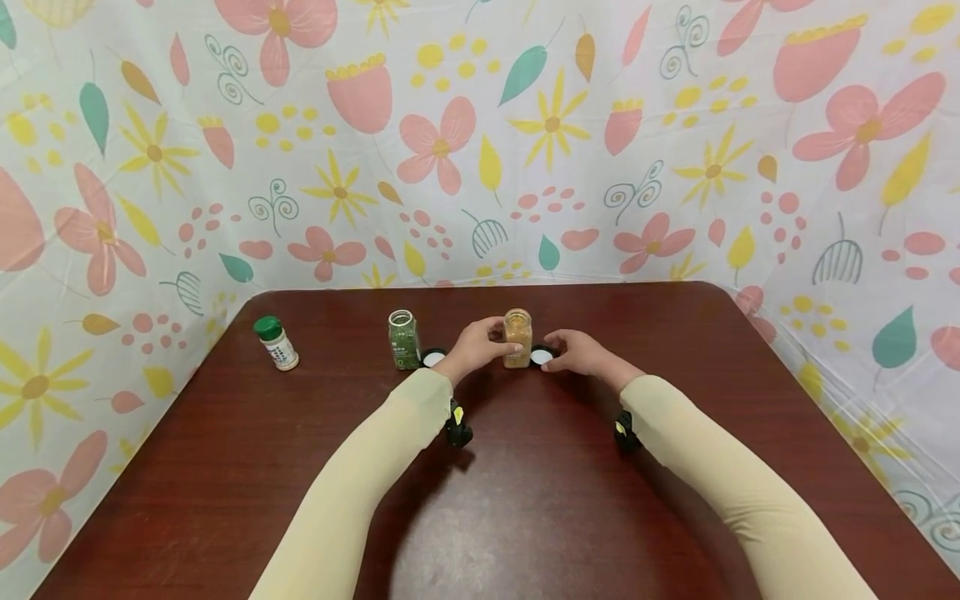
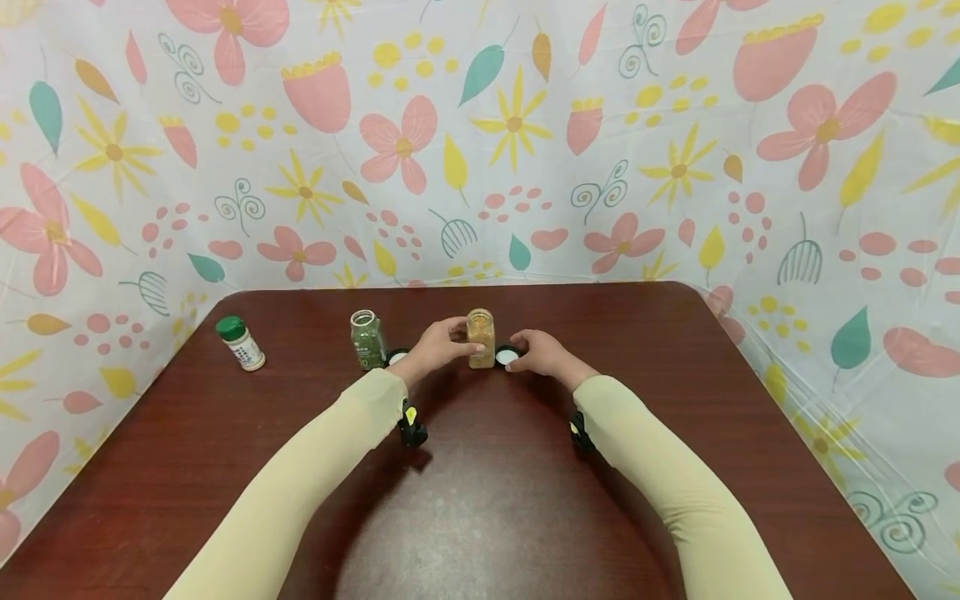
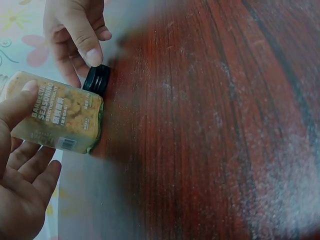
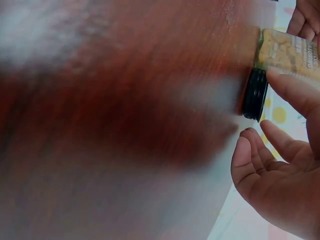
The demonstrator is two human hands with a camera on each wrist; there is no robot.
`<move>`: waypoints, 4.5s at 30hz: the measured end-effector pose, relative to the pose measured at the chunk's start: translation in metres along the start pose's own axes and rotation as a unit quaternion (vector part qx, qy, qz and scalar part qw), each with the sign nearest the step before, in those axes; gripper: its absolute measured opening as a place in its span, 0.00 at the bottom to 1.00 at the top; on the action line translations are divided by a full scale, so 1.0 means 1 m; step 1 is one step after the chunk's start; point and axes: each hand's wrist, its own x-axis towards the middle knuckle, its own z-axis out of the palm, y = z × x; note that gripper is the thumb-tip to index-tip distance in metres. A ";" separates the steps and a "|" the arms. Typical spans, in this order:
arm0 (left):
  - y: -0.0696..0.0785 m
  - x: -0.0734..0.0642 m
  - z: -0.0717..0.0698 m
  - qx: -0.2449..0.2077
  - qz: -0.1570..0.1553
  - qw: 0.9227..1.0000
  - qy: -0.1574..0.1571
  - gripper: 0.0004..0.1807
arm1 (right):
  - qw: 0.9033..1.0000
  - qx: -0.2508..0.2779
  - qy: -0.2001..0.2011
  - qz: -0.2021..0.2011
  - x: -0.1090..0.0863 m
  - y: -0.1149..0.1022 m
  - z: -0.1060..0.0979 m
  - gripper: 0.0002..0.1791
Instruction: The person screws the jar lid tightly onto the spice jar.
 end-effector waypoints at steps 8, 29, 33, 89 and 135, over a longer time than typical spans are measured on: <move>0.004 0.000 -0.001 0.002 0.005 1.000 -0.011 0.33 | 1.000 -0.023 -0.015 -0.002 0.006 -0.002 -0.002 0.36; 0.002 -0.001 0.001 0.021 -0.007 1.000 -0.018 0.35 | 1.000 -0.019 -0.014 -0.006 0.011 0.002 0.005 0.29; 0.000 0.000 0.001 0.017 -0.004 1.000 -0.018 0.34 | 1.000 -0.004 -0.006 -0.003 0.009 0.001 0.005 0.28; 0.004 -0.034 -0.003 0.070 0.020 0.996 -0.048 0.32 | 0.999 0.012 0.029 -0.023 -0.042 0.004 -0.008 0.29; 0.006 -0.077 -0.005 0.068 0.035 0.994 -0.081 0.35 | 0.994 0.050 0.044 -0.088 -0.081 -0.028 -0.011 0.25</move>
